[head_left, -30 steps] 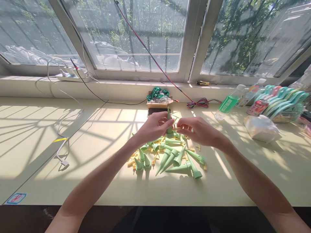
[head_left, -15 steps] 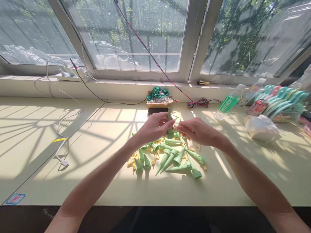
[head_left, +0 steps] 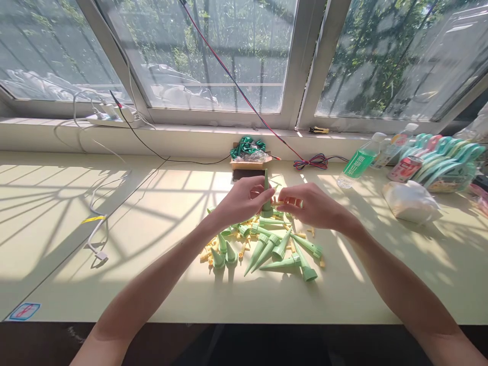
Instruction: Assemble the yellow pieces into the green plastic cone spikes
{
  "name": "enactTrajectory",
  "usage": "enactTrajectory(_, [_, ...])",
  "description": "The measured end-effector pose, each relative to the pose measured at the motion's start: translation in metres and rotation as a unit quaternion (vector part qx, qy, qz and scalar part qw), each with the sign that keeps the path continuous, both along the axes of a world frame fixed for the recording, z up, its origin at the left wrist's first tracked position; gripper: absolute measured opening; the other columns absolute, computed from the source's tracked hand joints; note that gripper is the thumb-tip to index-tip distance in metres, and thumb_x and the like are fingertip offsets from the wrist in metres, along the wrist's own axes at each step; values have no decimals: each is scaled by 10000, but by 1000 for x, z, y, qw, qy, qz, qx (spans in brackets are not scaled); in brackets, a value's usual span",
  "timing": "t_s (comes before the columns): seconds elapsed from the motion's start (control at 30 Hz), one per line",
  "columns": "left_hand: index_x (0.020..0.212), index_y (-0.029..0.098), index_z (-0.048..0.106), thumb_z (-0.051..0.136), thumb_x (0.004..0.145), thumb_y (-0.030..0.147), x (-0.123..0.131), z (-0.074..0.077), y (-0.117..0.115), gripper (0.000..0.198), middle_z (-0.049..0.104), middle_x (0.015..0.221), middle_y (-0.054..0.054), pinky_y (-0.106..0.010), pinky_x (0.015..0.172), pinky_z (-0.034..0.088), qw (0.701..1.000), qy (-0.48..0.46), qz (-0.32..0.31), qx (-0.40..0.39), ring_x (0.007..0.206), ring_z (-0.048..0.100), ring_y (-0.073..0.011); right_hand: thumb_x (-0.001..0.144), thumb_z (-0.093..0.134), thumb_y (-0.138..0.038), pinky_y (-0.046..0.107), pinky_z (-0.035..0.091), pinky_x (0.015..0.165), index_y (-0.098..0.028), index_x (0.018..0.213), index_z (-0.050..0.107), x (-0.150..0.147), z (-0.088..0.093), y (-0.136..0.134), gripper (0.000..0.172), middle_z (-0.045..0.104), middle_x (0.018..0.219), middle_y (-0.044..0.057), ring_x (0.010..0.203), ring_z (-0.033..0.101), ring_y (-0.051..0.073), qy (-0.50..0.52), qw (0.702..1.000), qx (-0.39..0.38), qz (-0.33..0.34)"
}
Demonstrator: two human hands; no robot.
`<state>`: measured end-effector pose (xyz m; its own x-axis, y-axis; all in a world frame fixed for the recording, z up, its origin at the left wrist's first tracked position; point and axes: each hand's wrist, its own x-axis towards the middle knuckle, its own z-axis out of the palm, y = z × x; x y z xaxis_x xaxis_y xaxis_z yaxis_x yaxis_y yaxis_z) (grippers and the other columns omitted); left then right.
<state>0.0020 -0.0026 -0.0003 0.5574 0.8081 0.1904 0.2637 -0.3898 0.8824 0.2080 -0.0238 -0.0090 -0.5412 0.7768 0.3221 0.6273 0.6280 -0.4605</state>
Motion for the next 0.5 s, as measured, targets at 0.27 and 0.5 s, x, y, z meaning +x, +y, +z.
enactTrajectory(0.27, [841,146,610,592,880,425,1,-4,-1,282,601,661,-11,-188,426,349,1000,2,-4,-8,484,490,-70,988,429,-367,253,258,526,-172,615,502,0,0,2,427,464,513,-45,484,355,78,-46,999,-16,20])
enactTrajectory(0.5, [823,140,606,600,876,399,-1,1,0,265,579,642,-4,-190,427,354,1000,-1,7,-10,475,482,-67,951,520,-411,239,376,579,-182,755,598,1,1,3,312,619,628,-12,560,534,109,-8,999,-34,8])
